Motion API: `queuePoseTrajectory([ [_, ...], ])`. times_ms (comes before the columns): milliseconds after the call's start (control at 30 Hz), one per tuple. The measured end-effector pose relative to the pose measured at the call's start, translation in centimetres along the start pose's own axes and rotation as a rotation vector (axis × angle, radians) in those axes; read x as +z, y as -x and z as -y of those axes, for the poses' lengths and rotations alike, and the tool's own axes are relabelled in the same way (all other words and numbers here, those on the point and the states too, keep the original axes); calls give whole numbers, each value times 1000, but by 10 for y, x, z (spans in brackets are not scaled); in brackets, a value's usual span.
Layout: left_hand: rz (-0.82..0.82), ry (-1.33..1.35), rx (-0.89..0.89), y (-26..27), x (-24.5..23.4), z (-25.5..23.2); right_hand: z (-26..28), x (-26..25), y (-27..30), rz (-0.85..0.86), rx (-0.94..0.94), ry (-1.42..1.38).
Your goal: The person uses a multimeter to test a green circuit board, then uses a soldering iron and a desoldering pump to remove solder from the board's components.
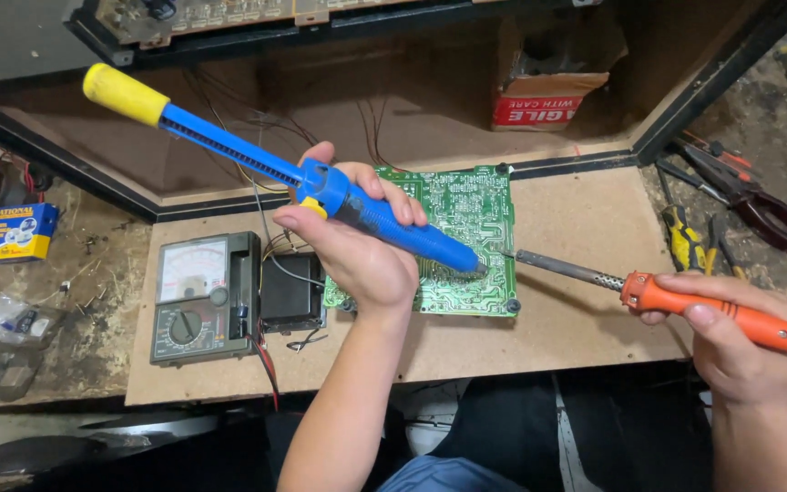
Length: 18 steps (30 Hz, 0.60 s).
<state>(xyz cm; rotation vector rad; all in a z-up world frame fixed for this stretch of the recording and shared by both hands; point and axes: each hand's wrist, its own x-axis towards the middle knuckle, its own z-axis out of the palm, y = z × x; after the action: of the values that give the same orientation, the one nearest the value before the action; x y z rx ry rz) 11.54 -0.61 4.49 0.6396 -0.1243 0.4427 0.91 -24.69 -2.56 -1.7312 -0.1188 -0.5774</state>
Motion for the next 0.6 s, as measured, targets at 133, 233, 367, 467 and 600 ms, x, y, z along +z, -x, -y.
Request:
queuePoseTrajectory([
  [133, 19, -11, 16, 0, -2, -1, -1, 0, 1, -36, 8, 32],
  [233, 24, -10, 25, -2, -4, -2, -5, -1, 0, -45, 19, 21],
  [367, 21, -1, 18, -2, -3, -1, -5, -1, -3, -28, 4, 16],
  [467, 38, -18, 29, -1, -4, -2, -4, -2, -3, -17, -10, 24],
  [600, 34, -21, 37, -2, -5, -2, -9, -3, -1, -41, 9, -3],
])
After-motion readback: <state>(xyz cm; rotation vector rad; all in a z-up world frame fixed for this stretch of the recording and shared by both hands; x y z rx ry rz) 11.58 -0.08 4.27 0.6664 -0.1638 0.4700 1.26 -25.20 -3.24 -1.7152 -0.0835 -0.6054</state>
